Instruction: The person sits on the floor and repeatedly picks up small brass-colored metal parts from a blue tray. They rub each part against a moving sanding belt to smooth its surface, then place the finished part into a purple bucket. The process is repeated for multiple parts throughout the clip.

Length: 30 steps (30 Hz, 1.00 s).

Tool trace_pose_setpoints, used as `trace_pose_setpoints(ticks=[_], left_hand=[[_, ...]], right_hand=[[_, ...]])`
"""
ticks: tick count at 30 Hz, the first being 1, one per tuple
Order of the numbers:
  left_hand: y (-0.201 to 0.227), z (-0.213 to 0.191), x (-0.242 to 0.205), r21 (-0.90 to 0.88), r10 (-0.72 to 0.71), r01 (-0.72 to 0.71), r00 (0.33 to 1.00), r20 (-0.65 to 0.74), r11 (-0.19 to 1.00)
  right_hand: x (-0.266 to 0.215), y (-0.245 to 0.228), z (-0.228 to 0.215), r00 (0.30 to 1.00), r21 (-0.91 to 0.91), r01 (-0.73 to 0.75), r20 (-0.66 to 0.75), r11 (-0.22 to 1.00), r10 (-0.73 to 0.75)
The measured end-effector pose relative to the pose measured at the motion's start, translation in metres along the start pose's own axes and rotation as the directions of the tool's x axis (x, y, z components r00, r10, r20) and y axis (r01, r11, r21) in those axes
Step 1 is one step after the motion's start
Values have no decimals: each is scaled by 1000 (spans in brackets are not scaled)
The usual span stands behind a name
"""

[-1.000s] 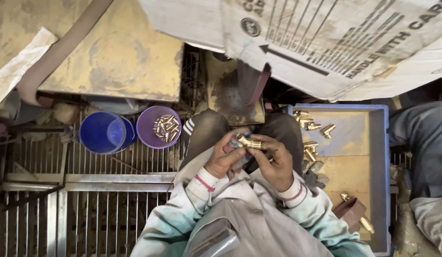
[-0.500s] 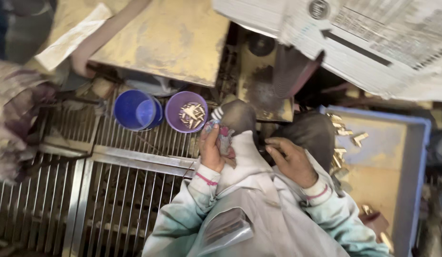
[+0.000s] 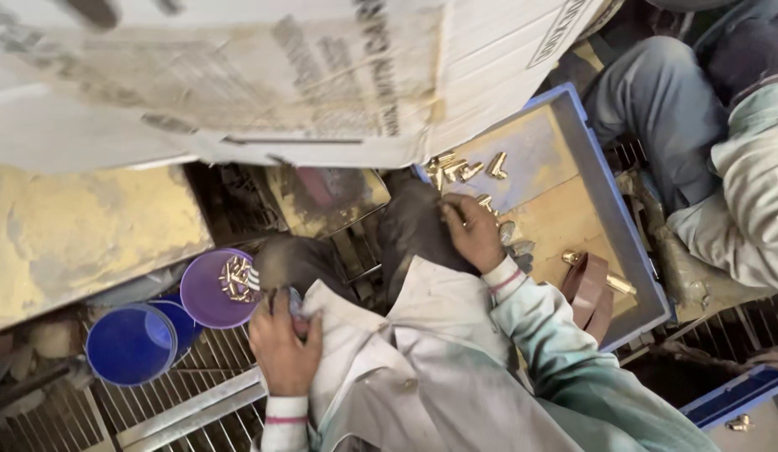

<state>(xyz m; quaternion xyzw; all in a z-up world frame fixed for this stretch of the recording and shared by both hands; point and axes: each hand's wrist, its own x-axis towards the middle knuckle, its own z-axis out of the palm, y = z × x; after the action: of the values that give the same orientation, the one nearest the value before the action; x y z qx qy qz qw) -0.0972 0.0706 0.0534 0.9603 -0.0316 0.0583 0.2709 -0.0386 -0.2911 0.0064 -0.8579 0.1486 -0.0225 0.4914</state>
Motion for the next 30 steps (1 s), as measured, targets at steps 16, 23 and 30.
trace_pose_setpoints(ticks=[16, 23, 30], left_hand=[[-25, 33, 27, -117, -193, 174, 966, -172, 978], [-20, 30, 27, -116, -204, 183, 957, -204, 976], [-28, 36, 17, -277, -256, 179, 927, -274, 944]], right_hand=[[131, 154, 42, 997, -639, 11, -52, 769, -57], [154, 156, 61, 979, -659, -204, -123, 724, 164], [93, 104, -26, 957, 793, -281, 189, 540, 220]])
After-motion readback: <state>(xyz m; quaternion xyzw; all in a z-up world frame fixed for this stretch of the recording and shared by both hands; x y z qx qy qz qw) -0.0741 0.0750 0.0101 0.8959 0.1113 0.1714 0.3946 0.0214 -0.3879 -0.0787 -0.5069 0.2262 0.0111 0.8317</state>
